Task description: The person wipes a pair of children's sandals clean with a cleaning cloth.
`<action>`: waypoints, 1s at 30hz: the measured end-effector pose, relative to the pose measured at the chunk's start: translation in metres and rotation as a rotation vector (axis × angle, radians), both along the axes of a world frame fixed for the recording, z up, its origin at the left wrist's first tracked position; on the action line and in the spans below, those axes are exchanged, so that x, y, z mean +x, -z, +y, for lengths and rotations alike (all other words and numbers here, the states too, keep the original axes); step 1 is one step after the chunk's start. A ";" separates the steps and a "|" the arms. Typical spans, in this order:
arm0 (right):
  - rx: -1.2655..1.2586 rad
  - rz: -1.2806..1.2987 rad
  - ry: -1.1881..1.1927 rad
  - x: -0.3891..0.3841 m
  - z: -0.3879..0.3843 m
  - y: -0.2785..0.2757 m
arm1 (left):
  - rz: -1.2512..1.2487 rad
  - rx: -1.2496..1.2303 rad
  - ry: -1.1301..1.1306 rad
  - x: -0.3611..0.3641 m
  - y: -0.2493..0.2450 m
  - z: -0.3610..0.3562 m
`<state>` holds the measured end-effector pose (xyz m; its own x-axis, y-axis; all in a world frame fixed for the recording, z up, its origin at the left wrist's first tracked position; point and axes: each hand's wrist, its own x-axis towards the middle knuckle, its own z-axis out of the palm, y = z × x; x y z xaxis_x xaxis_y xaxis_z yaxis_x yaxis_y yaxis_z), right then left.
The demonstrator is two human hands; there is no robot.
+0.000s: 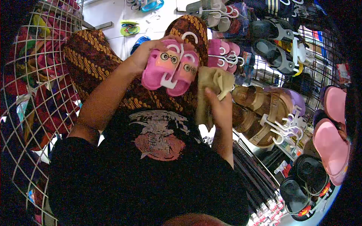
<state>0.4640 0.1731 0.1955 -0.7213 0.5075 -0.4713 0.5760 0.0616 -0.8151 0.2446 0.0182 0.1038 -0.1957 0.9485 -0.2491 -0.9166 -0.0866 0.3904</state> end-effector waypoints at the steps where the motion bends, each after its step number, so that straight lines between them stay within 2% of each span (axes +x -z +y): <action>1: -0.075 0.078 0.051 -0.004 -0.001 0.004 | 0.003 0.024 0.016 0.001 -0.001 0.000; 3: -0.228 0.232 0.151 -0.010 -0.008 0.016 | 0.009 0.072 0.049 0.003 -0.004 0.000; 4: -0.301 0.246 0.083 -0.010 -0.005 0.018 | 0.118 -0.032 0.069 0.003 -0.013 -0.002; 6: -0.331 0.155 0.066 -0.014 -0.002 0.032 | 0.317 -0.051 0.086 0.007 0.008 0.003; 9: -0.353 0.100 0.101 -0.023 -0.003 0.039 | 0.532 -0.153 0.100 0.007 0.002 0.003; 10: -0.349 0.091 0.132 -0.025 -0.006 0.040 | 0.463 -0.143 0.104 0.006 0.000 0.001; 13: -0.414 0.089 0.176 -0.026 -0.005 0.042 | 0.537 -0.051 0.144 0.002 0.000 0.000; 16: -0.420 0.133 0.179 -0.022 0.001 0.048 | 0.603 -0.013 0.089 0.006 0.003 0.002; 19: -0.410 0.159 0.233 -0.022 0.000 0.052 | 0.525 -0.061 0.164 0.002 0.004 0.000; 22: -0.472 0.144 0.301 -0.024 0.000 0.047 | 0.624 -0.054 0.257 -0.002 -0.004 0.001; 26: -0.574 0.187 0.410 -0.027 0.002 0.047 | 0.665 -0.057 0.196 -0.003 0.000 0.000; 29: -0.586 0.209 0.447 -0.032 0.003 0.048 | 0.536 -0.053 0.189 -0.003 -0.006 -0.003; 30: -0.590 0.215 0.448 -0.033 0.003 0.049 | 0.593 -0.036 0.203 -0.007 -0.003 -0.003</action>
